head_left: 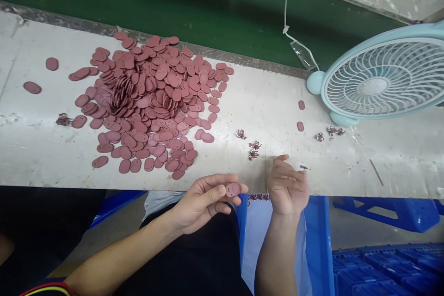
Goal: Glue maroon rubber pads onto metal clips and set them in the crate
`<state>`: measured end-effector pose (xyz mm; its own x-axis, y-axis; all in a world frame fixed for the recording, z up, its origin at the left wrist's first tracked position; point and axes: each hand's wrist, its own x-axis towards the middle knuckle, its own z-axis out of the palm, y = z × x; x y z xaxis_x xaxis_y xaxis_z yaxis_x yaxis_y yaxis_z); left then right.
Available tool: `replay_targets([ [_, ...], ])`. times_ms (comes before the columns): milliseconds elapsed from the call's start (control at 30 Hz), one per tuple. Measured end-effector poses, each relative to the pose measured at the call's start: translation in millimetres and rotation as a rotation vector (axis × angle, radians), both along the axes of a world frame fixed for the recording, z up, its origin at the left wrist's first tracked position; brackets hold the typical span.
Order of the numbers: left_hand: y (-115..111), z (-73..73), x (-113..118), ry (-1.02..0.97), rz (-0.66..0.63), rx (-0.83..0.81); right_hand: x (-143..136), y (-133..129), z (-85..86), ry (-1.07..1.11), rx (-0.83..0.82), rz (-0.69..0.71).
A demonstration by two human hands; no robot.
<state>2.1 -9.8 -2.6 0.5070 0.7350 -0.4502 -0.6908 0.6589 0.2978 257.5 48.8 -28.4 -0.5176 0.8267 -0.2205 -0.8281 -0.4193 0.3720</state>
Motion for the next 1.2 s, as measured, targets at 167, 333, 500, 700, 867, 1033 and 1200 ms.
replay_targets([
  [167,2,-2.3,-9,0.084,0.058,-0.061,6,-4,-9.7,0.09,0.001,-0.077],
  [333,3,-4.2,-22,0.159,0.118,-0.072,-41,-26,16.2,-1.123,0.189,-0.414],
  [500,3,-3.2,-30,0.182,0.132,-0.071,-68,-11,13.5,-2.317,0.601,-0.279],
  [700,3,-1.4,-33,0.176,0.102,-0.077,-54,23,5.9,-2.828,0.917,0.07],
  [867,0,-1.7,-32,0.18,0.075,-0.079,-59,30,16.0,-2.843,0.948,0.296],
  [1033,-1,0.0,-30,0.193,0.042,-0.026,-70,29,19.1,-2.841,0.948,0.387],
  [1200,0,1.7,-29,0.245,0.02,0.083,-73,17,36.9,-2.753,0.742,0.095],
])
